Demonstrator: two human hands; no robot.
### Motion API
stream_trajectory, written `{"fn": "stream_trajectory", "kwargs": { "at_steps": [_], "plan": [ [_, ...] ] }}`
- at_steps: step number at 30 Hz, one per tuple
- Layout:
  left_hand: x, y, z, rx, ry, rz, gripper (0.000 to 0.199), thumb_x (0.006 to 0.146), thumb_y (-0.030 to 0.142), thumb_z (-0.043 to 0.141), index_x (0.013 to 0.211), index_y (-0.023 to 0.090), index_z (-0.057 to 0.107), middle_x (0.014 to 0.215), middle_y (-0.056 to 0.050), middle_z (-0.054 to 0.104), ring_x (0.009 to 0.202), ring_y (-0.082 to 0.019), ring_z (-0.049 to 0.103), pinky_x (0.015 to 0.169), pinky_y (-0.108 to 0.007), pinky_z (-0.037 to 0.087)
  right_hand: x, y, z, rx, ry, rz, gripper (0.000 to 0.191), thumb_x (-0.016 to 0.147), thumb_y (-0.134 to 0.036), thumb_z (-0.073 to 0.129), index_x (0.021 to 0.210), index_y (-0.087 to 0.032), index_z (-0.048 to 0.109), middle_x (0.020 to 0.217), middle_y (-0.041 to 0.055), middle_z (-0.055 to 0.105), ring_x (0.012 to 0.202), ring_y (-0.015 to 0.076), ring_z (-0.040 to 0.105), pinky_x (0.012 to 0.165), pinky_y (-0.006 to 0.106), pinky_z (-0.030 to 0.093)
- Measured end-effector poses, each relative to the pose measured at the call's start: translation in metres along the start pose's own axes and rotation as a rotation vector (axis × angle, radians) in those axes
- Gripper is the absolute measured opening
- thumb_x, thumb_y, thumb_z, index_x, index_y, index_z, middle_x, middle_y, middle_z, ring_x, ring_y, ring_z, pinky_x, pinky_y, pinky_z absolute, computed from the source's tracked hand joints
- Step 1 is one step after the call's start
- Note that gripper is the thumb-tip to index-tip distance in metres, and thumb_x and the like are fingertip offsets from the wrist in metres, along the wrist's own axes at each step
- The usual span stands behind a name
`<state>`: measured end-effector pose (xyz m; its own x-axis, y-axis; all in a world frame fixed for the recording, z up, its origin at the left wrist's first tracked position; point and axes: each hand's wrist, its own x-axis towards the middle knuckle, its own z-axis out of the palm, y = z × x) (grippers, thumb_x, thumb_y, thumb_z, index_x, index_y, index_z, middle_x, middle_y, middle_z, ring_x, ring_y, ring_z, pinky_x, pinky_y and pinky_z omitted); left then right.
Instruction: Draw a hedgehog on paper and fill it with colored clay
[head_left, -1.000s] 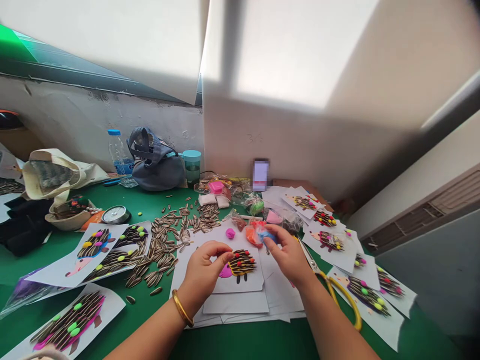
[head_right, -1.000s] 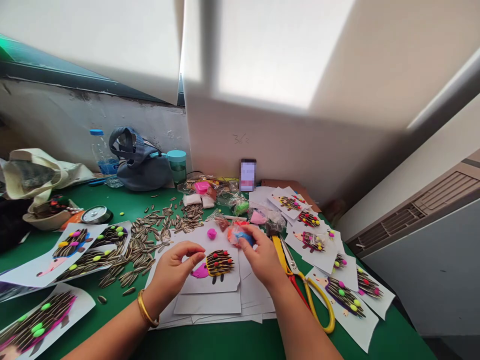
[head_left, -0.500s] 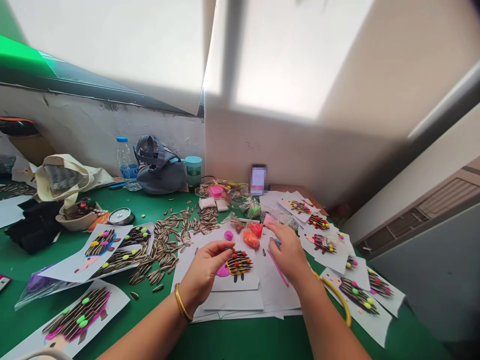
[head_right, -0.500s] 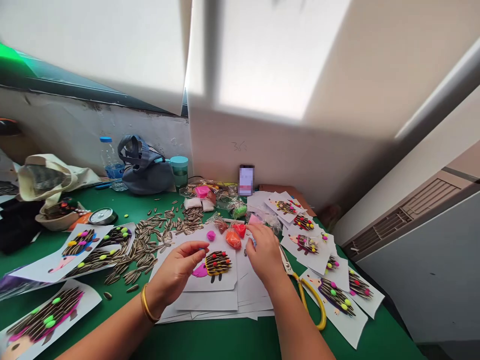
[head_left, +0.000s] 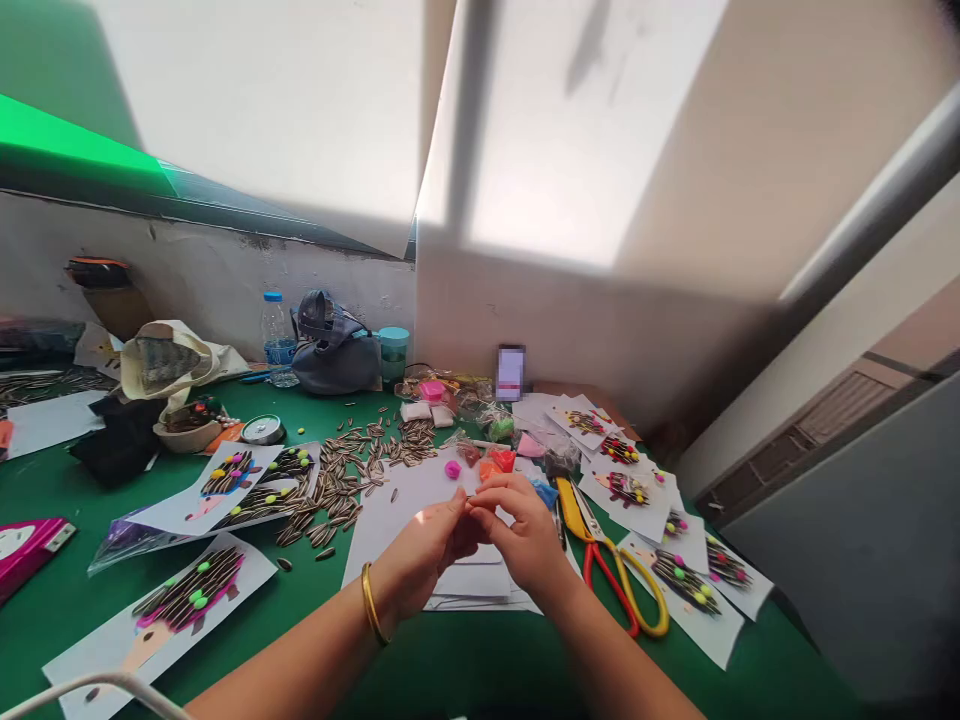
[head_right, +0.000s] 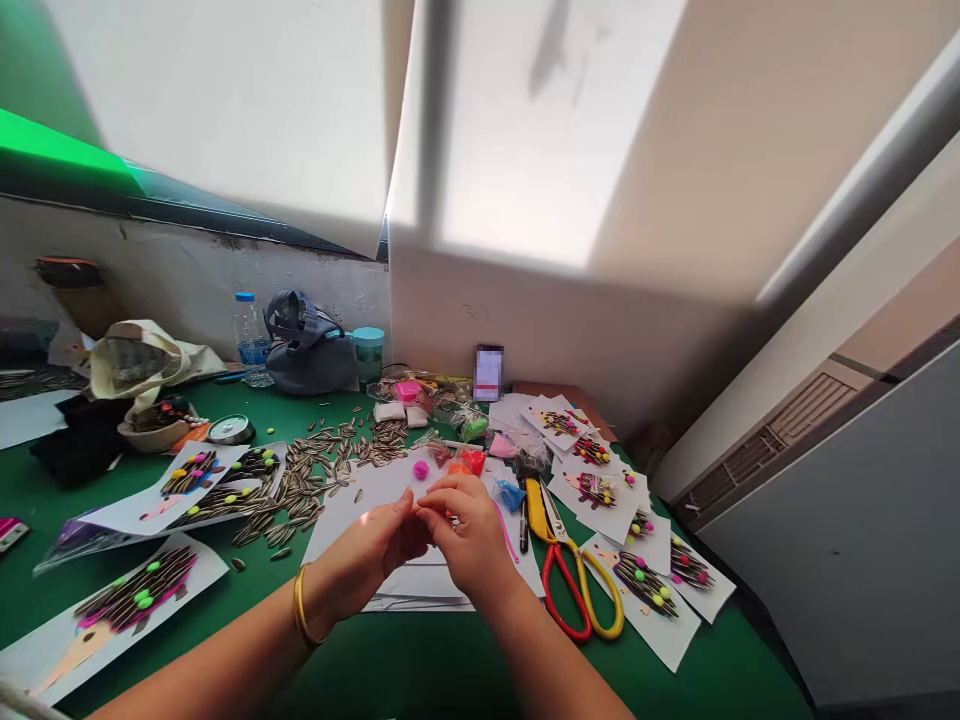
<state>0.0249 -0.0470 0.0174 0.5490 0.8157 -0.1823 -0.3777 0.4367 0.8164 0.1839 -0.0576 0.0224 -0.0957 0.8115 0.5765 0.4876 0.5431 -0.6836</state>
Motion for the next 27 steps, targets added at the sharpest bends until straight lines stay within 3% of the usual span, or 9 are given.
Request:
{"fn": "stream_trajectory", "kwargs": {
  "at_steps": [3, 6, 10, 12, 16, 18, 21, 25, 27],
  "plan": [
    [-0.003, -0.001, 0.001, -0.288, -0.091, -0.086, 0.053, 0.094, 0.057, 0.043, 0.111, 0.013, 0.066, 0.102, -0.011, 0.069, 0.095, -0.018, 0.064, 0.088, -0.029, 0.047, -0.012, 0.003, 0.002, -0.163, 0.036, -0.12, 0.02, 0.092, -0.02, 0.055, 0.103, -0.025, 0.071, 0.105, 0.006, 0.07, 0.104, 0.0219, 0.062, 0.093, 0.039, 0.049],
    [0.0, 0.0, 0.003, -0.526, -0.174, -0.039, 0.071, 0.094, 0.064, 0.029, 0.13, 0.008, 0.055, 0.114, -0.017, 0.067, 0.105, -0.022, 0.063, 0.096, -0.034, 0.046, -0.032, -0.003, 0.011, -0.333, -0.084, -0.268, 0.034, 0.096, -0.02, 0.046, 0.126, -0.024, 0.062, 0.125, 0.0071, 0.066, 0.124, 0.025, 0.054, 0.108, 0.049, 0.038],
    [0.003, -0.009, 0.006, -0.67, -0.05, -0.013, 0.081, 0.093, 0.068, 0.021, 0.147, 0.008, 0.031, 0.135, -0.021, 0.056, 0.123, -0.027, 0.056, 0.104, -0.041, 0.042, -0.056, -0.015, 0.021, -0.429, -0.297, -0.36, 0.065, 0.098, -0.053, 0.036, 0.151, -0.014, 0.031, 0.149, 0.0121, 0.044, 0.142, 0.029, 0.034, 0.119, 0.054, 0.019],
    [0.001, -0.015, 0.009, -0.692, -0.075, -0.04, 0.083, 0.092, 0.069, 0.024, 0.147, 0.008, 0.031, 0.136, -0.021, 0.055, 0.124, -0.028, 0.056, 0.106, -0.043, 0.041, -0.06, -0.015, 0.02, -0.455, -0.323, -0.365, 0.079, 0.094, -0.067, 0.027, 0.153, -0.013, 0.025, 0.153, 0.0129, 0.037, 0.144, 0.0295, 0.03, 0.12, 0.053, 0.015],
    [-0.007, -0.017, 0.011, -0.706, -0.216, -0.05, 0.08, 0.092, 0.068, 0.025, 0.144, 0.008, 0.036, 0.139, -0.021, 0.053, 0.128, -0.028, 0.053, 0.109, -0.041, 0.038, -0.06, -0.008, 0.01, -0.56, -0.222, -0.321, 0.084, 0.092, -0.072, 0.018, 0.153, -0.014, 0.023, 0.153, 0.0137, 0.036, 0.145, 0.0312, 0.027, 0.12, 0.057, 0.004],
    [-0.009, -0.016, 0.011, -0.704, -0.161, -0.002, 0.079, 0.093, 0.066, 0.025, 0.143, 0.006, 0.037, 0.14, -0.021, 0.052, 0.128, -0.027, 0.052, 0.109, -0.038, 0.038, -0.062, -0.008, 0.007, -0.565, -0.269, -0.37, 0.087, 0.09, -0.074, 0.017, 0.154, -0.015, 0.02, 0.153, 0.0122, 0.036, 0.145, 0.0302, 0.026, 0.12, 0.056, 0.001],
    [-0.007, -0.019, 0.012, -0.688, -0.114, -0.044, 0.081, 0.092, 0.069, 0.024, 0.144, 0.008, 0.036, 0.14, -0.021, 0.052, 0.128, -0.028, 0.052, 0.109, -0.041, 0.038, -0.064, -0.009, 0.009, -0.542, -0.359, -0.433, 0.09, 0.089, -0.076, 0.013, 0.155, -0.015, 0.016, 0.156, 0.0106, 0.032, 0.146, 0.0284, 0.025, 0.121, 0.052, 0.001],
    [-0.007, -0.023, 0.011, -0.699, -0.266, -0.073, 0.083, 0.09, 0.07, 0.026, 0.143, 0.008, 0.039, 0.141, -0.022, 0.051, 0.129, -0.03, 0.051, 0.111, -0.044, 0.036, -0.064, -0.004, 0.011, -0.615, -0.245, -0.312, 0.085, 0.092, -0.072, 0.017, 0.155, -0.015, 0.017, 0.156, 0.0126, 0.031, 0.145, 0.0326, 0.024, 0.119, 0.059, 0.0],
    [-0.007, -0.022, 0.008, -0.704, -0.235, -0.017, 0.08, 0.092, 0.068, 0.025, 0.143, 0.008, 0.038, 0.141, -0.022, 0.051, 0.129, -0.028, 0.051, 0.111, -0.042, 0.036, -0.066, -0.002, 0.011, -0.623, -0.24, -0.325, 0.085, 0.091, -0.072, 0.016, 0.155, -0.015, 0.016, 0.155, 0.0126, 0.034, 0.145, 0.0331, 0.024, 0.118, 0.061, 0.001]
  ]
}}
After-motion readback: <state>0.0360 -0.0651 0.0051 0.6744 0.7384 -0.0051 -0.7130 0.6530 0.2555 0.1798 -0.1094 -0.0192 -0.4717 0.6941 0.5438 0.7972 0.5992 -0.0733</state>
